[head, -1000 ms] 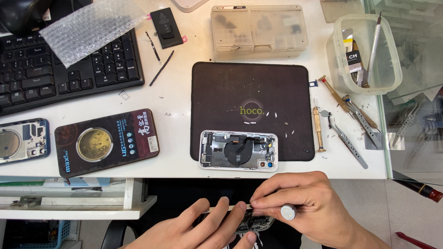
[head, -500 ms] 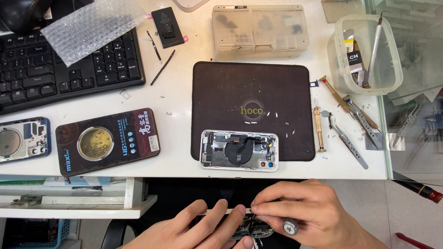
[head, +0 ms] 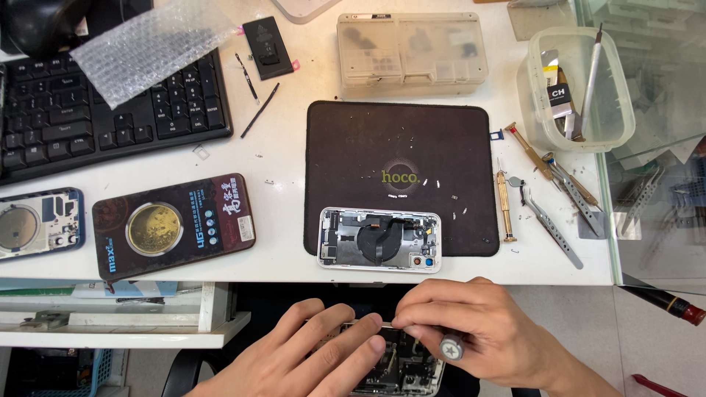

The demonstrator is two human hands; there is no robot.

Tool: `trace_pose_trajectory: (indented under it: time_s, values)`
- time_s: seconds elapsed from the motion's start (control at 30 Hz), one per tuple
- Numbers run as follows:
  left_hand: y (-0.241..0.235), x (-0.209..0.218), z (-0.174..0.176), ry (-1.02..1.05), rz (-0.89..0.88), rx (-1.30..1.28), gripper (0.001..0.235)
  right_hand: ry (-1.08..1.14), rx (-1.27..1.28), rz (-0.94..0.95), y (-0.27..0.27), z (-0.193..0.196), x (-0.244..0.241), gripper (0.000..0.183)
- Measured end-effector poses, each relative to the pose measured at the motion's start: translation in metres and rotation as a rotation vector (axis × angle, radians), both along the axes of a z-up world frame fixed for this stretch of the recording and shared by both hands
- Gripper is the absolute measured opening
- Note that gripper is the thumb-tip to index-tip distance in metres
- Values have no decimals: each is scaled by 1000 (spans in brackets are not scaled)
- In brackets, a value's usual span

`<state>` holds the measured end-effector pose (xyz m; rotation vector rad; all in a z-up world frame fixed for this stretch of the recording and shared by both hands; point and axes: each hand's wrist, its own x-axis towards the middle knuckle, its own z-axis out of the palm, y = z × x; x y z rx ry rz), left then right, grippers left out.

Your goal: The person disassembles and reassembles a smartphone using a screwdriver and tweezers. They remove screws, detach internal components, and then reattach parts and fasten screws back into place.

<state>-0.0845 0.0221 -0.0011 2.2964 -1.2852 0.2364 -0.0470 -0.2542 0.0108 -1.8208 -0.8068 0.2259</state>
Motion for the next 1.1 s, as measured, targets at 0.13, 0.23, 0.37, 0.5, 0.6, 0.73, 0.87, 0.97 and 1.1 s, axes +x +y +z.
trace_pose_trajectory:
  time_s: [0.13, 0.23, 0.37, 0.5, 0.6, 0.73, 0.87, 0.97, 1.1]
  values:
    - [-6, 2, 3, 112, 22, -131, 60, 128, 5, -36, -1, -4, -1, 19]
    - [-9, 6, 4, 133, 38, -133, 70, 212, 18, -88, 0, -8, 0, 13]
    - [-9, 8, 7, 189, 26, -92, 74, 266, 15, -147, 1, -9, 0, 11]
    - [-10, 13, 8, 231, -7, -70, 74, 230, 3, -166, 1, -7, -1, 12]
    - [-12, 16, 6, 275, -21, -71, 74, 250, -17, -194, 0, -7, -2, 14]
    - [-15, 16, -2, 229, -22, -21, 65, 247, -25, -228, 1, -7, -6, 14]
    - [-20, 9, -17, 185, 30, 66, 48, 265, -19, -261, -3, -8, -18, 19]
    - [-15, 7, -31, 110, 88, 102, 47, 236, -41, -386, -20, -9, -26, 27]
    - [-6, 1, -46, 141, 194, 179, 42, 56, -112, -797, -70, -4, -51, 33]
